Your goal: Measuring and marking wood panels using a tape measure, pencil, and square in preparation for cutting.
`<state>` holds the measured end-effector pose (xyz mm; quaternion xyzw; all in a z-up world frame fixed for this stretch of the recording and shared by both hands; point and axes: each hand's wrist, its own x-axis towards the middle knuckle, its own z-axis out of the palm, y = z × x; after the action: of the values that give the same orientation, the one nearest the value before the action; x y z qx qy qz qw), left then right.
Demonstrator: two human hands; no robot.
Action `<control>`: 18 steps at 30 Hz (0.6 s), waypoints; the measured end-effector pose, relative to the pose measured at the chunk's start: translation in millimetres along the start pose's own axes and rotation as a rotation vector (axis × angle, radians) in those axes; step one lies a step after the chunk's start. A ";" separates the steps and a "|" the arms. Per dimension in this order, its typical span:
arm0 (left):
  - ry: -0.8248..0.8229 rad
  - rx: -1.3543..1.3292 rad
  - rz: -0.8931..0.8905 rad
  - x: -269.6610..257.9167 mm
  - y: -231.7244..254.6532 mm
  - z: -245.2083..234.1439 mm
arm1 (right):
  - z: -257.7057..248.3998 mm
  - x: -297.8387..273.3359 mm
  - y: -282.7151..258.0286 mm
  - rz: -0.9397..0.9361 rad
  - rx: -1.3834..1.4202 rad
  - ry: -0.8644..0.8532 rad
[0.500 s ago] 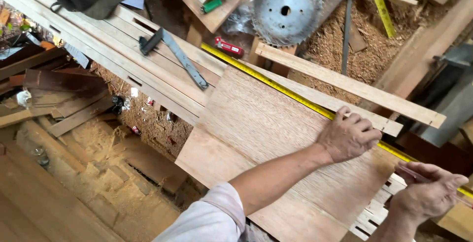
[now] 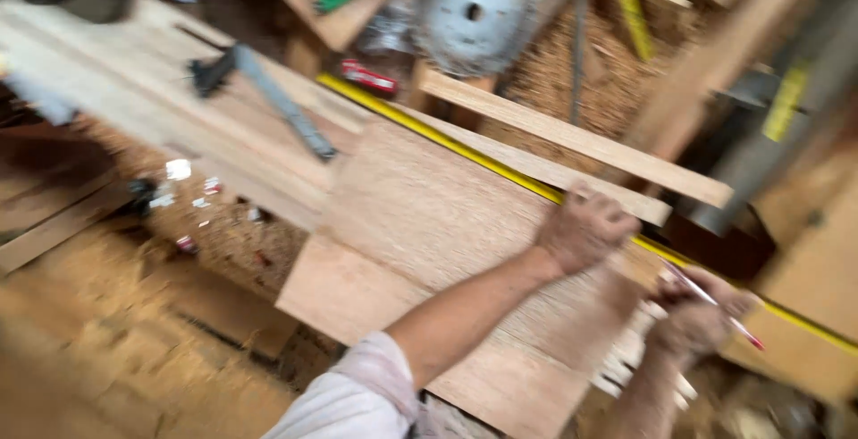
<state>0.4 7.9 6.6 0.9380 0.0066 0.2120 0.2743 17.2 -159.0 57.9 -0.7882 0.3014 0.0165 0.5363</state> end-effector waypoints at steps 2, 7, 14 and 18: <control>-0.071 0.035 -0.043 -15.2 0.2 35.0 | -5.2 10.1 22.7 -0.036 0.009 -0.011; -0.053 -0.035 -0.055 -7.5 2.3 27.3 | -6.3 -14.3 20.8 -0.193 0.041 -0.062; -0.052 -0.053 -0.065 -4.2 1.8 18.5 | -2.7 -19.0 55.5 -0.414 0.060 -0.081; -0.063 -0.071 -0.074 -5.2 1.7 17.0 | 2.8 -21.1 51.0 -0.438 0.008 -0.039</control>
<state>2.2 -3.0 -7.5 0.9330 0.0253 0.1722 0.3150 -24.3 -159.3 21.5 -0.8322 0.1124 -0.0864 0.5360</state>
